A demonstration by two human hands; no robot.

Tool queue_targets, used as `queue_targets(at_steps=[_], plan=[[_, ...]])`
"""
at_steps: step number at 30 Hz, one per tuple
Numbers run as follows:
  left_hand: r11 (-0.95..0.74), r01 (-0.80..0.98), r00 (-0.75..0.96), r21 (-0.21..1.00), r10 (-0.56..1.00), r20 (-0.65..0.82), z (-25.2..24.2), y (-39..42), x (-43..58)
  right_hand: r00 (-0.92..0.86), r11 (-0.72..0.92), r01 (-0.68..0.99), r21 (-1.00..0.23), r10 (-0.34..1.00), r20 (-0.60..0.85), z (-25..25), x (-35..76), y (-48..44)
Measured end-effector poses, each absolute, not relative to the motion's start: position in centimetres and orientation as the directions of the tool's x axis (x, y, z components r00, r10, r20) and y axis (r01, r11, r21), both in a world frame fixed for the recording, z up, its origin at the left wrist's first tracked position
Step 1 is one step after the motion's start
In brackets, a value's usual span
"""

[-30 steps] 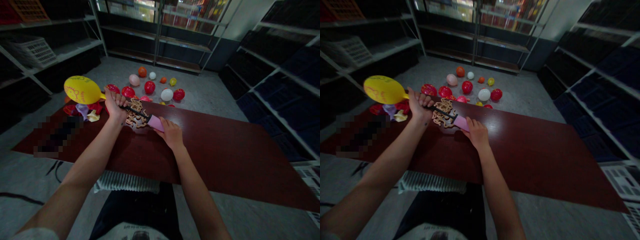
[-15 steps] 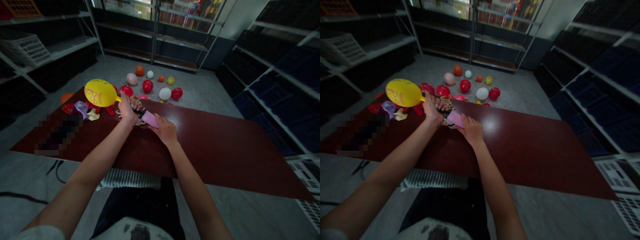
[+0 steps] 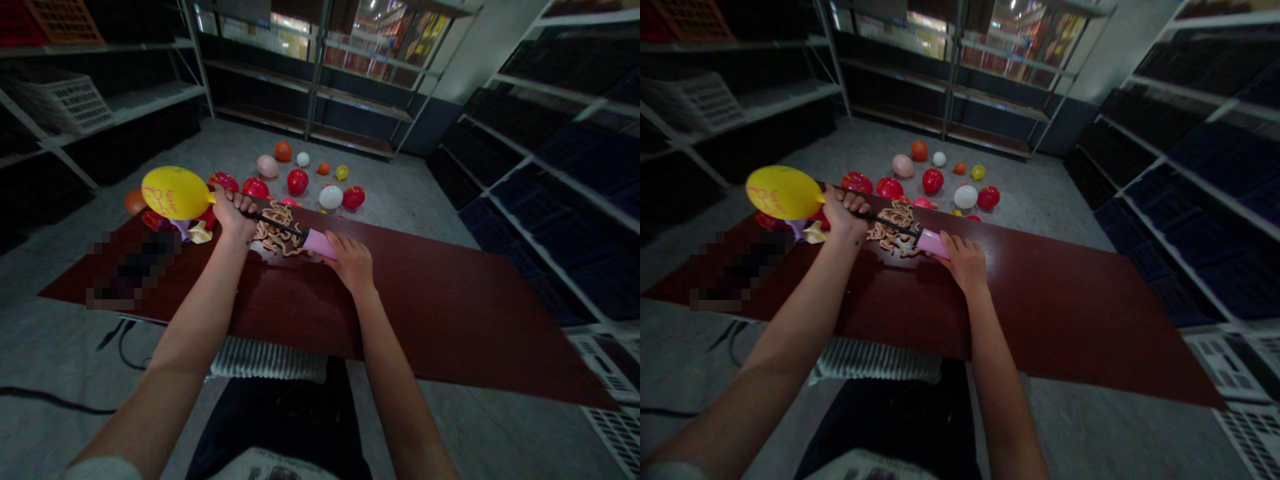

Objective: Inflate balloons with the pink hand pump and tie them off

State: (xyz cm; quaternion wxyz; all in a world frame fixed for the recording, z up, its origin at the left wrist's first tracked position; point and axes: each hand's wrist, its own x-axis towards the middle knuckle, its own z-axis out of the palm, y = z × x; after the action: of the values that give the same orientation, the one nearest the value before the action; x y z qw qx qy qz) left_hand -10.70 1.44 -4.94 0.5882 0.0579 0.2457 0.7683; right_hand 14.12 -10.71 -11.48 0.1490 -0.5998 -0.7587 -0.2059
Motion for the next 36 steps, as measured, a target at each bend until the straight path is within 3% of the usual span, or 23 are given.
queue_targets(at_steps=[9, 18, 26, 32, 36], plan=[[-0.329, -0.782, -0.368, 0.529, 0.929, 0.035, -4.2, 0.7, -12.1, -0.183, 0.174, 0.983, 0.065, 0.841, 0.509, -11.0, 14.6, -11.1], [-0.298, -0.803, -0.372, 0.516, 0.927, -0.044, -3.5, -1.7, -7.8, -0.207, 0.216, 0.976, 0.030, 0.878, 0.431, -10.9, 13.8, -11.4], [-0.191, -0.808, -0.267, 0.557, 0.962, -0.057, -5.4, -3.6, -2.3, -0.167, 0.208, 0.975, -0.075, 0.916, 0.364, -11.1, 12.0, -11.9], [-0.148, -0.831, -0.244, 0.535, 0.963, -0.112, -6.0, -1.8, -3.6, -0.139, 0.191, 0.978, -0.088, 0.900, 0.414, -11.9, 11.1, -11.1], [-0.148, -0.834, -0.285, 0.531, 0.940, -0.186, -6.3, -0.2, -5.2, -0.159, 0.193, 0.981, -0.034, 0.885, 0.437, -12.1, 10.9, -10.6]])
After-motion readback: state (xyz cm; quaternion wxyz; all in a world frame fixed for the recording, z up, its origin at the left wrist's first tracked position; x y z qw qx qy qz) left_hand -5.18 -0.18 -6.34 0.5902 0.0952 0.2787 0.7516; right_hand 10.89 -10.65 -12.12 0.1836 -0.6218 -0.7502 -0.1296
